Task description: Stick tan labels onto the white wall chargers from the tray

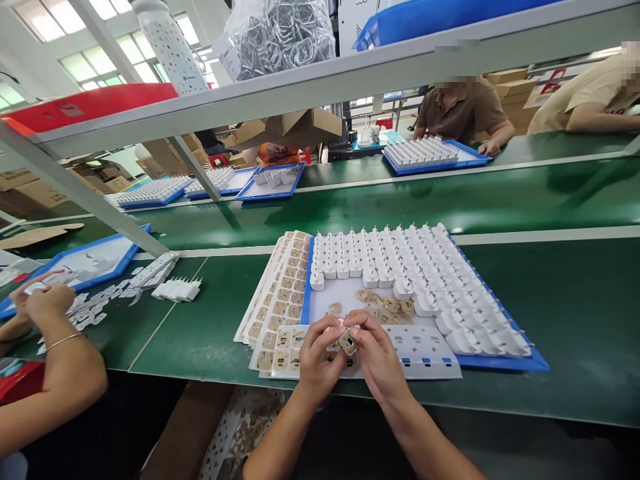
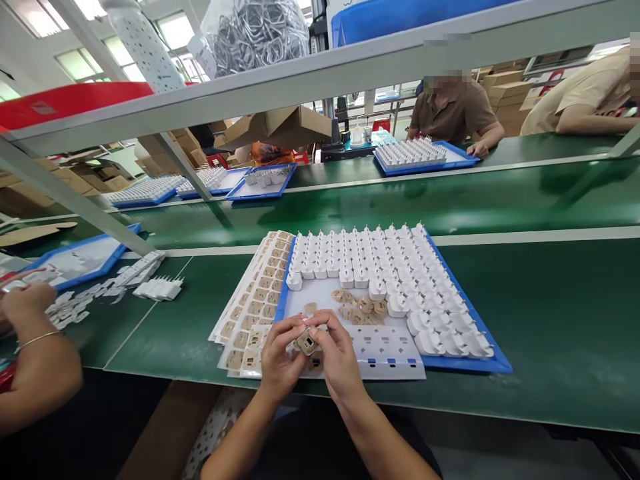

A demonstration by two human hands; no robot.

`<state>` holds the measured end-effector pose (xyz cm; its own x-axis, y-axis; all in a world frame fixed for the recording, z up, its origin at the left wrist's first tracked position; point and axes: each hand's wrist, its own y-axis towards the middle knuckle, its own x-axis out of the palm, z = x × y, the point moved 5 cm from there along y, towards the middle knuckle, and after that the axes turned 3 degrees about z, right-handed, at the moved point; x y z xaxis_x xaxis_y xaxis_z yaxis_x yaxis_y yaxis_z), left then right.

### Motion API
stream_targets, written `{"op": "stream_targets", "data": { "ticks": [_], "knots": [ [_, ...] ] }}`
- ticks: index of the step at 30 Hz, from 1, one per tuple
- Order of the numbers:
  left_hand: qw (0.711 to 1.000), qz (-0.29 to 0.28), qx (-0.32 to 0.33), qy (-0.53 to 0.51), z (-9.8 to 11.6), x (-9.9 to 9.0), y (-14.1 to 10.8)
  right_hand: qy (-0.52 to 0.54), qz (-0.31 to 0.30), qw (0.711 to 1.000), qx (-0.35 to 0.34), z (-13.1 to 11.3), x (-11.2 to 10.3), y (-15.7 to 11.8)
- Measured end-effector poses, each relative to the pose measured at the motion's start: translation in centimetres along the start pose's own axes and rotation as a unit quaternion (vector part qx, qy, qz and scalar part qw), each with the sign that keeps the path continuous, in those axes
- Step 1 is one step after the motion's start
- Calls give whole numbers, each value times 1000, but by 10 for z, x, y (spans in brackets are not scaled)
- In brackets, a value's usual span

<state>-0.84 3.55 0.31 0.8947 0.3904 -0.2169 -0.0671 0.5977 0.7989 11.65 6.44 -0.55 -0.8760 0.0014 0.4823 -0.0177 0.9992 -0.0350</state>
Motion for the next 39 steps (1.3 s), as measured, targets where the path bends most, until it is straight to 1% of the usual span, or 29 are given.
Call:
{"op": "stream_targets", "data": {
  "ticks": [4, 7, 11, 15, 18, 20, 23, 26, 27, 30, 31, 32, 33, 34, 35, 36, 37, 38, 39],
  "knots": [
    [1000, -1, -9, 3, 0, 0, -1, 6, 5, 1000, 2, 1, -1, 0],
    [1000, -3, -24, 3, -2, 1, -2, 16, -8, 1000, 10, 3, -1, 1],
    [998, -2, -68, -15, -8, 0, -5, 3, -32, 999, 10, 5, -3, 2],
    [992, 8, -117, -47, -14, -5, -6, -65, -79, 995, -13, -1, -6, 1],
    [993, 1, -110, -51, -13, -8, -5, -105, -106, 988, -46, -11, -11, 3],
    [995, -12, -92, -48, -10, -8, -3, -148, -119, 978, -91, -21, -13, 5],
    [997, -27, -65, -38, -3, -7, 1, -229, -129, 950, -169, -36, -12, 8],
    [998, -34, -54, -19, 1, -6, 4, -304, -133, 908, -256, -49, -7, 8],
    [998, -36, -59, -11, 2, -6, 5, -328, -126, 889, -295, -53, -6, 6],
    [994, -46, -103, 11, -1, -6, 5, -379, -113, 813, -427, -58, -1, -7],
    [991, -47, -123, 18, -3, -7, 5, -381, -120, 795, -456, -58, 0, -12],
    [989, -47, -141, 25, -5, -7, 5, -376, -131, 789, -469, -56, 0, -15],
    [986, -48, -155, 33, -6, -8, 5, -366, -139, 794, -465, -55, -1, -16],
    [984, -49, -169, 42, -9, -9, 5, -354, -134, 810, -449, -54, -5, -14],
    [981, -51, -182, 50, -11, -10, 5, -347, -112, 829, -425, -54, -10, -10],
    [978, -53, -196, 55, -15, -11, 4, -348, -78, 846, -396, -54, -18, -5],
    [974, -52, -211, 57, -19, -14, 4, -360, -36, 857, -367, -54, -27, 2],
    [971, -43, -227, 56, -23, -18, 3, -382, 5, 860, -339, -54, -36, 9],
    [969, -29, -241, 53, -29, -24, 4, -415, 34, 854, -312, -53, -45, 16]
  ]
}}
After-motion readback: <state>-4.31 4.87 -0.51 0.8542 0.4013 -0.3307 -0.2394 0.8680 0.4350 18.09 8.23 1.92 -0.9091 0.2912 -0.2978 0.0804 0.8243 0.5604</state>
